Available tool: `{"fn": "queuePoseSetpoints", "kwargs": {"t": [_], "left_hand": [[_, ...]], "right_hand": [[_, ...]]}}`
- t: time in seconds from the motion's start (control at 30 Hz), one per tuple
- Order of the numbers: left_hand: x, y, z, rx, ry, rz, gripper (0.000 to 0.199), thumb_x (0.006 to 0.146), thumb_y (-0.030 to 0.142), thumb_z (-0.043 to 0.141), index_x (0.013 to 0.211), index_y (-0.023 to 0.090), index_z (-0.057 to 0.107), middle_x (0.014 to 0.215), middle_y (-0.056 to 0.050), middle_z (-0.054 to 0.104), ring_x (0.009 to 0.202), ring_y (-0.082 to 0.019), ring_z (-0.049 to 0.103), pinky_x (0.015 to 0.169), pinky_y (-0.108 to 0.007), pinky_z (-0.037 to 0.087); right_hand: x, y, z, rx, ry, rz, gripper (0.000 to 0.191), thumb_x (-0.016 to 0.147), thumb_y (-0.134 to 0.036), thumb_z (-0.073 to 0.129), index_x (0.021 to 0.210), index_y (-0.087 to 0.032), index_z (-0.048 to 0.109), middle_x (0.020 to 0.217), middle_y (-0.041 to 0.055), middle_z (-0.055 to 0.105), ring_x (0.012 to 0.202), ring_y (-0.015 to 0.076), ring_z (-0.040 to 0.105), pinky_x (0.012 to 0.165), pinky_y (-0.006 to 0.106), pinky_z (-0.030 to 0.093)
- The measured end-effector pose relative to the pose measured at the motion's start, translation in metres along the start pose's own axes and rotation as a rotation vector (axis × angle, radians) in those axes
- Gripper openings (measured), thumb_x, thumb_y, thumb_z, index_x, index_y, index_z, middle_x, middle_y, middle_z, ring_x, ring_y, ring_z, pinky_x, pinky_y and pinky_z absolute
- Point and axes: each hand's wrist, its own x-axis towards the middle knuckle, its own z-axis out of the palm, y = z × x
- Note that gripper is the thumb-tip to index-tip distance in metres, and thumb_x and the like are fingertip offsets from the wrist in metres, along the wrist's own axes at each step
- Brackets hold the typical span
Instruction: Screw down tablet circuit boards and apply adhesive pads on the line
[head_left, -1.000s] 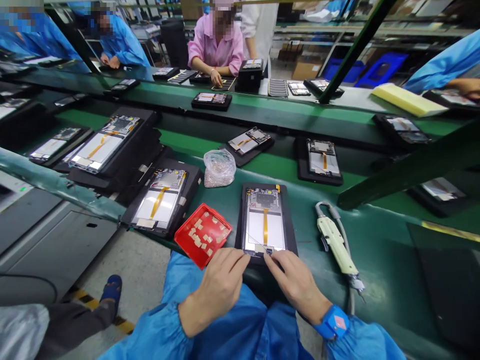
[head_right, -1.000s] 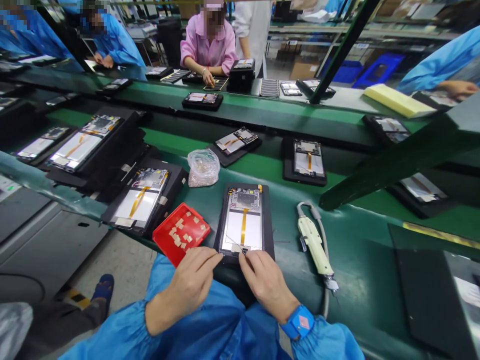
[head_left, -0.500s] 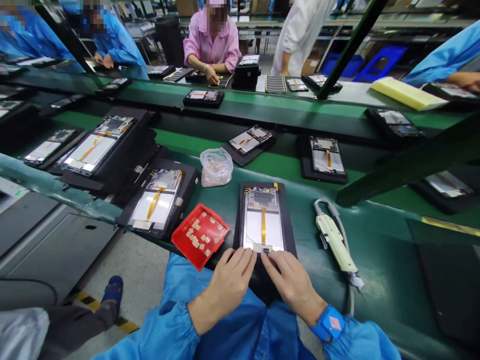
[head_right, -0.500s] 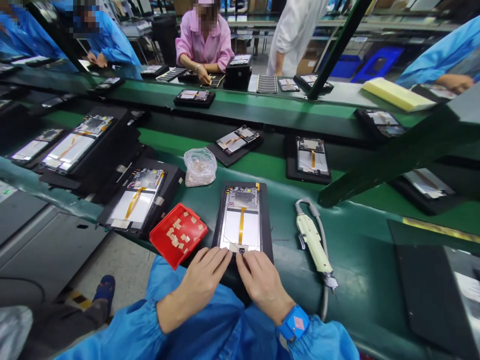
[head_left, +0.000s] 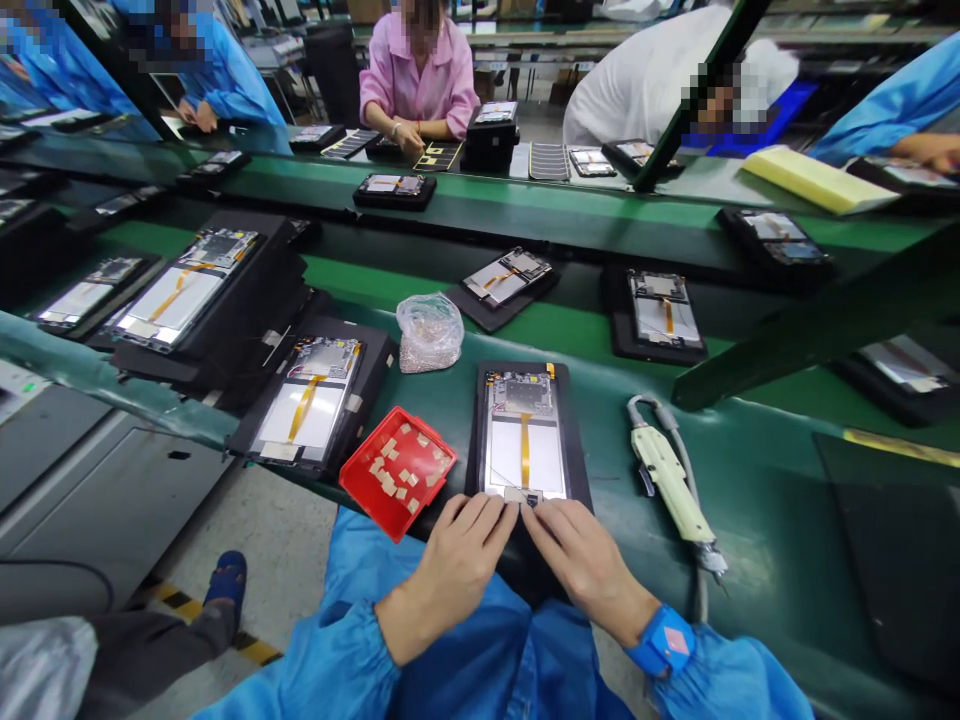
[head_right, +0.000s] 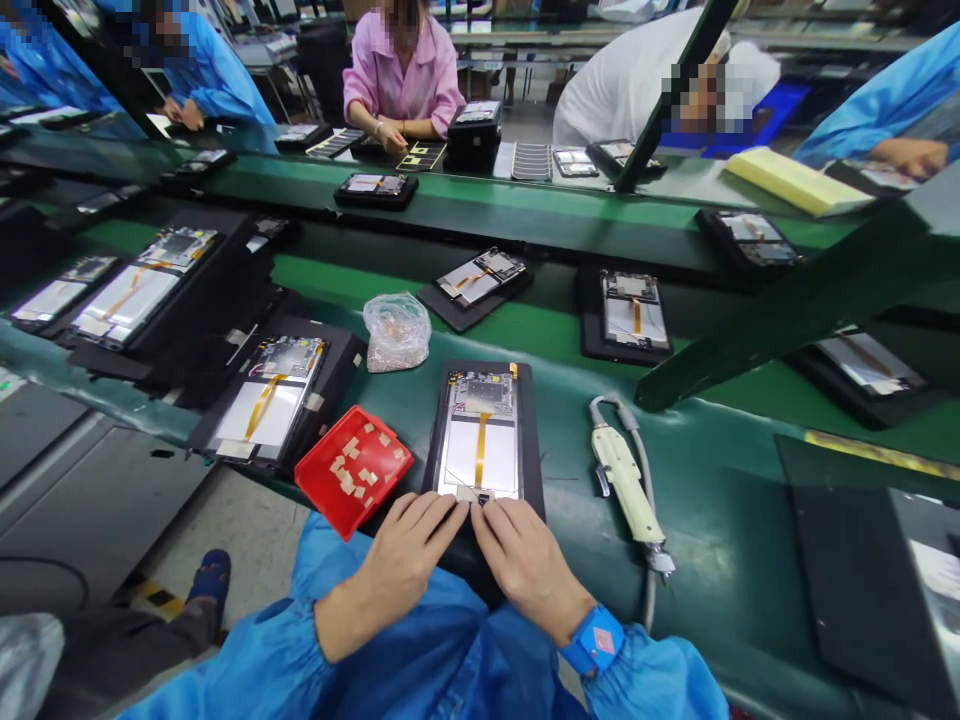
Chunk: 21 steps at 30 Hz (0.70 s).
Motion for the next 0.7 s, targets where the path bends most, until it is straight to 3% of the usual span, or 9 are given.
{"fn": "queuePoseSetpoints", "kwargs": {"t": [0.2, 0.37, 0.5, 0.6, 0.67, 0.7], "left_hand": [[0.004, 0.006, 0.006, 0.161, 0.04, 0.064, 0.046, 0.101, 0.011, 0.033, 0.137, 0.006, 0.059, 0.131, -0.017, 0.066, 0.121, -0.026, 0.056, 0.105, -0.041, 0.039], [-0.001, 0.01, 0.014, 0.194, 0.082, 0.085, 0.045, 0.1, 0.012, 0.033, 0.135, 0.005, 0.061, 0.131, -0.017, 0.066, 0.121, -0.026, 0.056, 0.105, -0.041, 0.038], [0.007, 0.013, -0.008, 0.072, 0.003, 0.007, 0.045, 0.095, 0.009, 0.04, 0.136, 0.009, 0.059, 0.123, -0.015, 0.068, 0.112, -0.026, 0.06, 0.101, -0.043, 0.044], [0.056, -0.019, -0.039, -0.168, -0.12, -0.109, 0.046, 0.093, 0.011, 0.046, 0.138, 0.018, 0.056, 0.121, -0.011, 0.068, 0.107, -0.025, 0.062, 0.096, -0.04, 0.05], [0.117, -0.064, -0.056, -0.296, -0.109, -0.21, 0.041, 0.096, 0.013, 0.046, 0.135, 0.016, 0.058, 0.123, -0.012, 0.067, 0.112, -0.024, 0.061, 0.1, -0.039, 0.05], [0.153, -0.09, -0.061, -0.323, -0.113, -0.29, 0.037, 0.096, 0.012, 0.047, 0.129, 0.016, 0.061, 0.123, -0.011, 0.068, 0.112, -0.023, 0.062, 0.103, -0.038, 0.049]], "right_hand": [[-0.008, -0.009, -0.002, -0.125, -0.112, 0.167, 0.04, 0.098, -0.009, 0.041, 0.131, -0.006, 0.063, 0.109, 0.0168, 0.068, 0.099, 0.0279, 0.055, 0.079, 0.04, 0.043], [-0.01, -0.019, 0.001, -0.186, -0.199, 0.256, 0.045, 0.093, -0.01, 0.052, 0.138, -0.007, 0.059, 0.114, 0.0168, 0.067, 0.101, 0.0293, 0.055, 0.08, 0.041, 0.04], [-0.005, -0.017, -0.013, -0.126, -0.202, 0.291, 0.045, 0.09, -0.009, 0.056, 0.135, -0.011, 0.062, 0.109, 0.0143, 0.069, 0.095, 0.0287, 0.057, 0.076, 0.041, 0.042], [0.023, 0.015, -0.034, 0.201, -0.146, 0.393, 0.031, 0.095, -0.018, 0.056, 0.123, -0.02, 0.069, 0.105, 0.0105, 0.07, 0.092, 0.0262, 0.059, 0.08, 0.041, 0.046], [0.056, 0.058, -0.042, 0.531, -0.038, 0.608, 0.025, 0.097, -0.023, 0.057, 0.117, -0.023, 0.071, 0.112, 0.0093, 0.07, 0.102, 0.0261, 0.061, 0.094, 0.043, 0.048], [0.075, 0.084, -0.041, 0.705, 0.016, 0.799, 0.025, 0.095, -0.022, 0.061, 0.117, -0.023, 0.071, 0.114, 0.0085, 0.069, 0.104, 0.0255, 0.061, 0.098, 0.043, 0.048]]}}
